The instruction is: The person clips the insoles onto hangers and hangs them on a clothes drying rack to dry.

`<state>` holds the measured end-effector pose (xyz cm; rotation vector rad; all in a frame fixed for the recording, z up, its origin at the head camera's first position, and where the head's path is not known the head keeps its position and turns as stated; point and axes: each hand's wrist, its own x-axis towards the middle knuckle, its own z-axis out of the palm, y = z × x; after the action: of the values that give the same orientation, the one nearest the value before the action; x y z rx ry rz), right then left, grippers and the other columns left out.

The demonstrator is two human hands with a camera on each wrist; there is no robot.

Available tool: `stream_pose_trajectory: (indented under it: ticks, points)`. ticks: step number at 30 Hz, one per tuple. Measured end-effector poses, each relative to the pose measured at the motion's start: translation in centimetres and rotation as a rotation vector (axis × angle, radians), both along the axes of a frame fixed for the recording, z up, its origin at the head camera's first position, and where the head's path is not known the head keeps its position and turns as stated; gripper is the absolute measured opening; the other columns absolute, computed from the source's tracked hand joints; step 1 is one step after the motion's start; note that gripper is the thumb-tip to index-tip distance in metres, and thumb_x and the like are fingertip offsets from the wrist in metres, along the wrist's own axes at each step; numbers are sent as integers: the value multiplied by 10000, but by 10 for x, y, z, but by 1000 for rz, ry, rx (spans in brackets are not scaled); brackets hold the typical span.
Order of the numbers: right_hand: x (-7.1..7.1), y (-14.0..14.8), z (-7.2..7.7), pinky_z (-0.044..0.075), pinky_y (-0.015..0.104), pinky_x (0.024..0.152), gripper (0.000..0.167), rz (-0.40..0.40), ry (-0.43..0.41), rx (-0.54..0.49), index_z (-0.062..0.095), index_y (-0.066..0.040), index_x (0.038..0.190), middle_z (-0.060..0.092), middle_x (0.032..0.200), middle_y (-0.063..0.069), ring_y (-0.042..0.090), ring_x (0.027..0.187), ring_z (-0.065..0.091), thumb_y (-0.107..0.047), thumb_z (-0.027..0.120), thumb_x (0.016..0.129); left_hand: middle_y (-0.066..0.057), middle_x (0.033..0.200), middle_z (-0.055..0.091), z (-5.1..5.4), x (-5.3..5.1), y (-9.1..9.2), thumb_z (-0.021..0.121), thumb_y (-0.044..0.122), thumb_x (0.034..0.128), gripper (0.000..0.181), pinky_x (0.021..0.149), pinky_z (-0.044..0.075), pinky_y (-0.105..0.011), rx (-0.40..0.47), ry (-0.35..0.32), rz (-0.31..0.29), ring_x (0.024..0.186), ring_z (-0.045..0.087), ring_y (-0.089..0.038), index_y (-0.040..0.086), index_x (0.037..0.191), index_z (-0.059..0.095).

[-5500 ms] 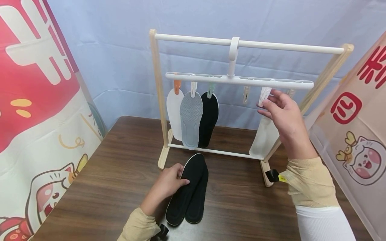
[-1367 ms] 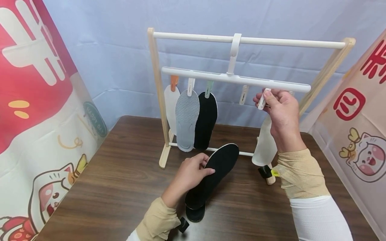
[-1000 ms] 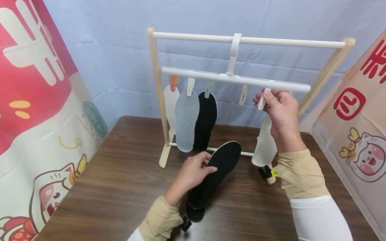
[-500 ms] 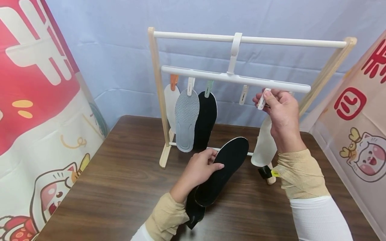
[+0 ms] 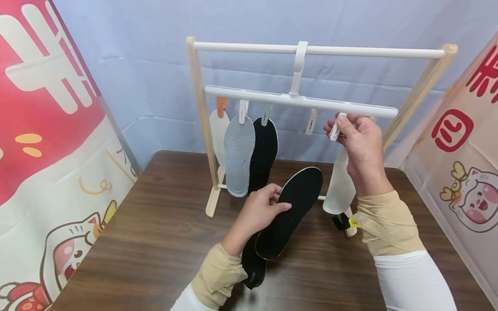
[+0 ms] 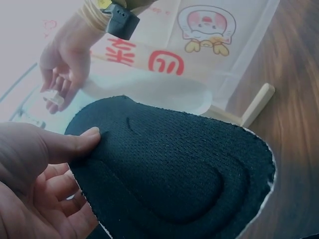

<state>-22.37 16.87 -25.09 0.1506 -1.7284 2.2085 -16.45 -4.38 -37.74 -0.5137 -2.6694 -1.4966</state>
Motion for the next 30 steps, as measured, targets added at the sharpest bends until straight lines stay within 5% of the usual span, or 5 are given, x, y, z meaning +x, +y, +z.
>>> stream_pose_trajectory:
  ticks: [15, 30]
  points:
    - [2, -1, 2, 573, 205, 784, 175, -6, -4, 36, 577, 13, 1078, 739, 824, 15, 111, 790, 742, -131, 637, 997, 33, 954, 681, 11, -7, 10, 812, 252, 879, 262, 804, 494, -274, -16, 49, 14, 853, 616, -87, 143, 1072, 673]
    - [3, 2, 0, 573, 209, 792, 197, 30, 12, 7, 576, 23, 1094, 737, 836, 30, 126, 807, 741, -133, 641, 994, 35, 868, 639, 21, -11, 19, 808, 247, 883, 259, 696, 470, -220, 35, 71, -7, 764, 555, -78, 126, 1062, 665]
